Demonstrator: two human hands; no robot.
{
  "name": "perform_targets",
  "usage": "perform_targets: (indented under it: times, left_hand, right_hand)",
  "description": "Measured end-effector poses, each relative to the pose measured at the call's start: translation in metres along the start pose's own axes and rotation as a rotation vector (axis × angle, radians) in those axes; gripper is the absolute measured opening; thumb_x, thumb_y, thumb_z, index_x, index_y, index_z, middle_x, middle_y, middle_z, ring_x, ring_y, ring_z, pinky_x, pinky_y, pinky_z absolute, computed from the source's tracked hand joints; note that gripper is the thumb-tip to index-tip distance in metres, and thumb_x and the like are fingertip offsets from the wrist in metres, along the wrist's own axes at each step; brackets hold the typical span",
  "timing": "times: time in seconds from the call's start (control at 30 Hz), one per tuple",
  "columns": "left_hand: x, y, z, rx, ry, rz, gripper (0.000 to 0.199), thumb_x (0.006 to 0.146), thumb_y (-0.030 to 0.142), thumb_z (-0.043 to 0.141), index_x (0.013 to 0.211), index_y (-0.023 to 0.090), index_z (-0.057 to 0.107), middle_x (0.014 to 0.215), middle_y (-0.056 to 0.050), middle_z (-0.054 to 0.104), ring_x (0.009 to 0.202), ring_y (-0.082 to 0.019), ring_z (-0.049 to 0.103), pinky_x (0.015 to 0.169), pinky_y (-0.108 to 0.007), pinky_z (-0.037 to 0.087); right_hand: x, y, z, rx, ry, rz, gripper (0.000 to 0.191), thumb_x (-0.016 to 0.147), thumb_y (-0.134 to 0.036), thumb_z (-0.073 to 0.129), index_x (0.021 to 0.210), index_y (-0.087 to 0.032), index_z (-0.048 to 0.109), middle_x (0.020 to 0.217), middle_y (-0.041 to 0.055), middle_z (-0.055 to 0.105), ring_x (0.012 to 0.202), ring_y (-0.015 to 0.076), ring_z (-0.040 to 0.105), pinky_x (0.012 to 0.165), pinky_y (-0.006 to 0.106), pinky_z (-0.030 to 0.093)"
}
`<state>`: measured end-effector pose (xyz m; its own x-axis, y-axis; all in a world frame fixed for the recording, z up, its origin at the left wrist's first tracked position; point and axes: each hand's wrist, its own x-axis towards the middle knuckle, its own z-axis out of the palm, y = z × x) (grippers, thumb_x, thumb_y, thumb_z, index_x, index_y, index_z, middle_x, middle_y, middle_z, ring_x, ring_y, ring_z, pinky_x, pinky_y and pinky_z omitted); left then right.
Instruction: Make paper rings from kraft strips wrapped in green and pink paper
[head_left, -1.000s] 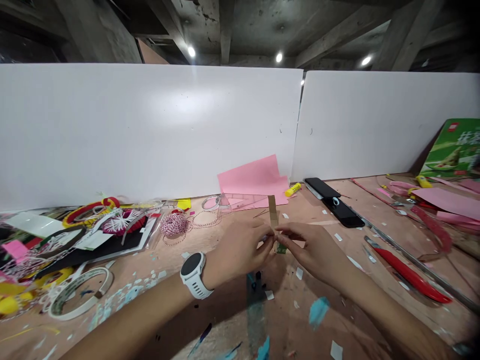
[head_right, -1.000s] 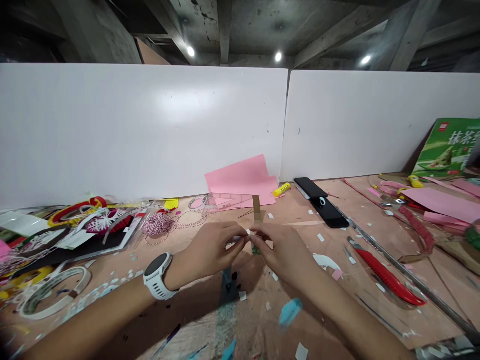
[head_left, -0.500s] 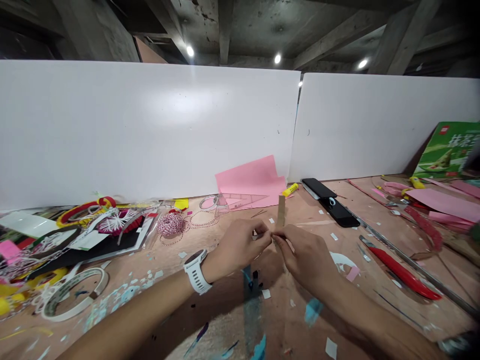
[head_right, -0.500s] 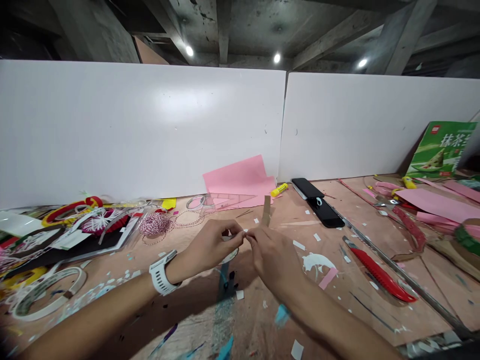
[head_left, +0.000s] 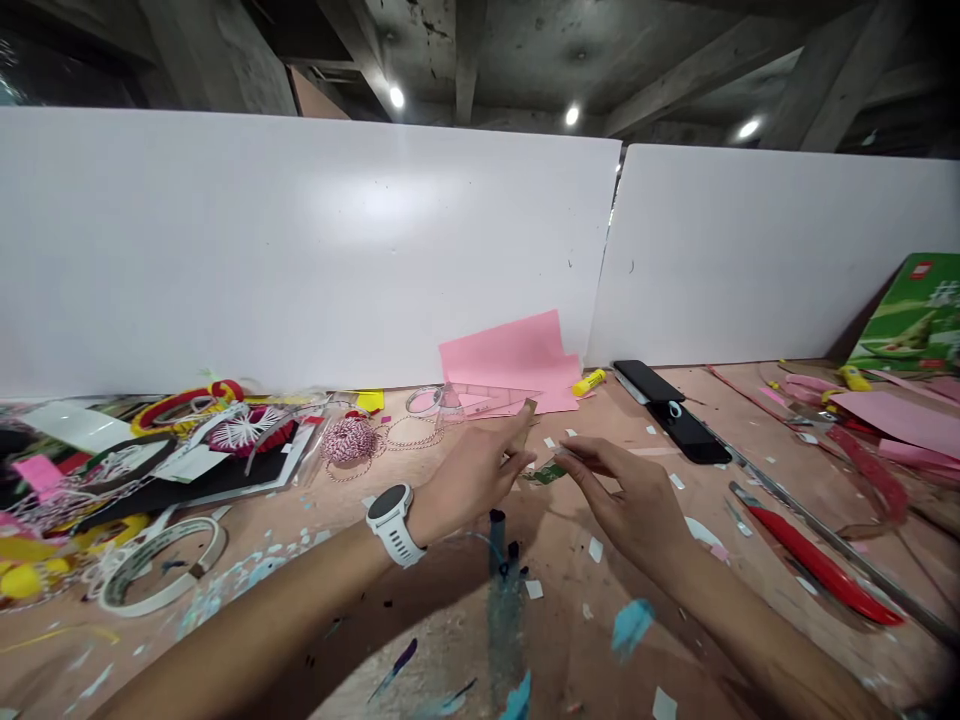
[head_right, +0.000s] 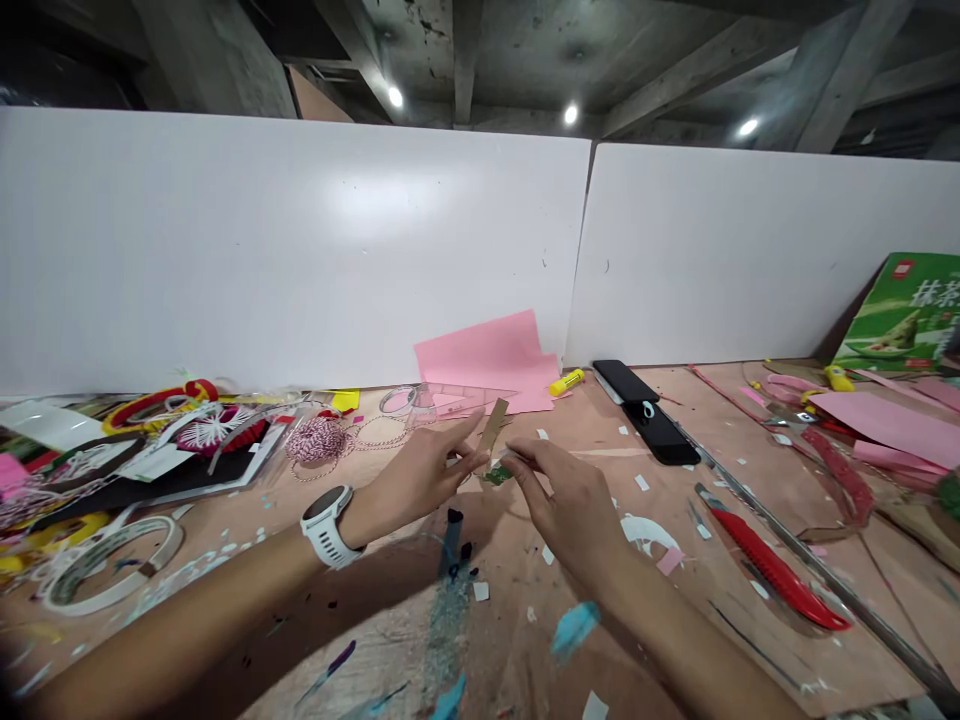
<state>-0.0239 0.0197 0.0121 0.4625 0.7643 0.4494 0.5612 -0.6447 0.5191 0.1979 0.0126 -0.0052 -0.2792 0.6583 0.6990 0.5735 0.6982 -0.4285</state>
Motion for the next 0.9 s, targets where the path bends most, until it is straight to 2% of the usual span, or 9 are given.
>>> perform_targets:
  times: [0.07, 0.13, 0.2, 0.27, 0.43, 0.57, 0.67, 0.8, 0.9]
  left_hand:
    - [-0.001, -0.004, 0.0, 0.014, -0.007, 0.021, 0.064, 0.101, 0.021, 0.054, 0.159, 0.021, 0.028, 0.12, -0.013, 0.075, 0.079, -0.018, 0.069, 0.07, -0.028, 0.05]
    - [0.0, -0.007, -0.003, 0.057, -0.017, 0.022, 0.073, 0.1, 0.019, 0.054, 0.162, 0.022, 0.016, 0.124, -0.016, 0.073, 0.075, -0.018, 0.069, 0.07, -0.03, 0.051]
    - [0.001, -0.01, -0.009, 0.105, -0.019, -0.012, 0.068, 0.1, 0.019, 0.053, 0.161, 0.021, 0.023, 0.115, -0.014, 0.076, 0.073, -0.019, 0.069, 0.069, -0.031, 0.051]
    - [0.002, -0.013, -0.016, 0.167, -0.017, -0.048, 0.059, 0.101, 0.017, 0.051, 0.157, 0.021, 0.033, 0.111, -0.012, 0.077, 0.079, -0.021, 0.071, 0.071, -0.031, 0.051]
    - [0.004, -0.03, -0.031, 0.409, 0.011, -0.077, 0.058, 0.097, 0.01, 0.045, 0.155, 0.015, 0.037, 0.124, -0.016, 0.07, 0.108, -0.028, 0.067, 0.087, -0.04, 0.054]
    - [0.001, -0.05, -0.038, 0.503, -0.018, -0.126, 0.064, 0.086, -0.004, 0.042, 0.147, 0.014, 0.046, 0.129, -0.019, 0.065, 0.117, -0.031, 0.063, 0.095, -0.046, 0.052]
    - [-0.004, -0.066, -0.045, 0.577, -0.06, -0.206, 0.062, 0.081, -0.007, 0.042, 0.139, 0.012, 0.053, 0.12, -0.021, 0.067, 0.109, -0.033, 0.067, 0.089, -0.047, 0.052]
    - [-0.006, -0.072, -0.051, 0.615, -0.119, -0.283, 0.038, 0.086, 0.004, 0.056, 0.123, 0.009, 0.062, 0.104, -0.021, 0.071, 0.094, -0.037, 0.071, 0.08, -0.048, 0.054]
    - [-0.001, -0.05, -0.046, 0.562, -0.154, -0.194, 0.034, 0.094, 0.032, 0.066, 0.124, 0.017, 0.062, 0.114, -0.016, 0.071, 0.105, -0.034, 0.069, 0.088, -0.047, 0.055]
  right_hand:
    - [0.0, -0.002, 0.0, 0.016, -0.003, 0.022, 0.015, 0.101, -0.031, 0.061, 0.111, -0.024, 0.069, 0.104, 0.0062, 0.081, 0.089, 0.0249, 0.079, 0.081, 0.037, 0.064]
    - [0.0, -0.004, 0.0, 0.034, -0.004, 0.049, 0.014, 0.1, -0.032, 0.061, 0.11, -0.025, 0.068, 0.104, 0.0053, 0.081, 0.089, 0.025, 0.079, 0.08, 0.037, 0.065]
    - [0.0, -0.004, -0.001, 0.048, 0.003, 0.074, 0.014, 0.1, -0.035, 0.061, 0.109, -0.025, 0.068, 0.102, 0.0043, 0.081, 0.087, 0.0243, 0.08, 0.078, 0.036, 0.066]
    - [0.0, -0.003, 0.0, 0.066, 0.007, 0.11, 0.016, 0.1, -0.038, 0.061, 0.108, -0.025, 0.066, 0.1, 0.004, 0.081, 0.085, 0.0232, 0.08, 0.074, 0.035, 0.066]
    - [0.001, 0.001, 0.001, 0.155, 0.023, 0.223, 0.035, 0.094, -0.045, 0.069, 0.12, -0.023, 0.058, 0.094, 0.0055, 0.082, 0.082, 0.0229, 0.079, 0.067, 0.033, 0.064]
    - [0.002, 0.002, 0.002, 0.128, -0.043, 0.249, 0.028, 0.095, -0.045, 0.067, 0.115, -0.025, 0.07, 0.093, 0.0047, 0.081, 0.074, 0.0197, 0.074, 0.062, 0.031, 0.059]
    - [0.002, 0.002, 0.002, 0.156, -0.071, 0.291, 0.027, 0.094, -0.048, 0.068, 0.108, -0.026, 0.076, 0.092, 0.0043, 0.081, 0.071, 0.0193, 0.072, 0.061, 0.031, 0.057]
    - [0.002, 0.001, 0.005, 0.223, -0.042, 0.32, 0.026, 0.092, -0.048, 0.071, 0.104, -0.026, 0.076, 0.095, 0.0043, 0.082, 0.074, 0.02, 0.074, 0.063, 0.031, 0.057]
    - [0.0, 0.002, 0.005, 0.221, 0.043, 0.246, 0.023, 0.091, -0.043, 0.073, 0.104, -0.024, 0.074, 0.093, 0.0049, 0.082, 0.069, 0.0195, 0.075, 0.059, 0.03, 0.058]
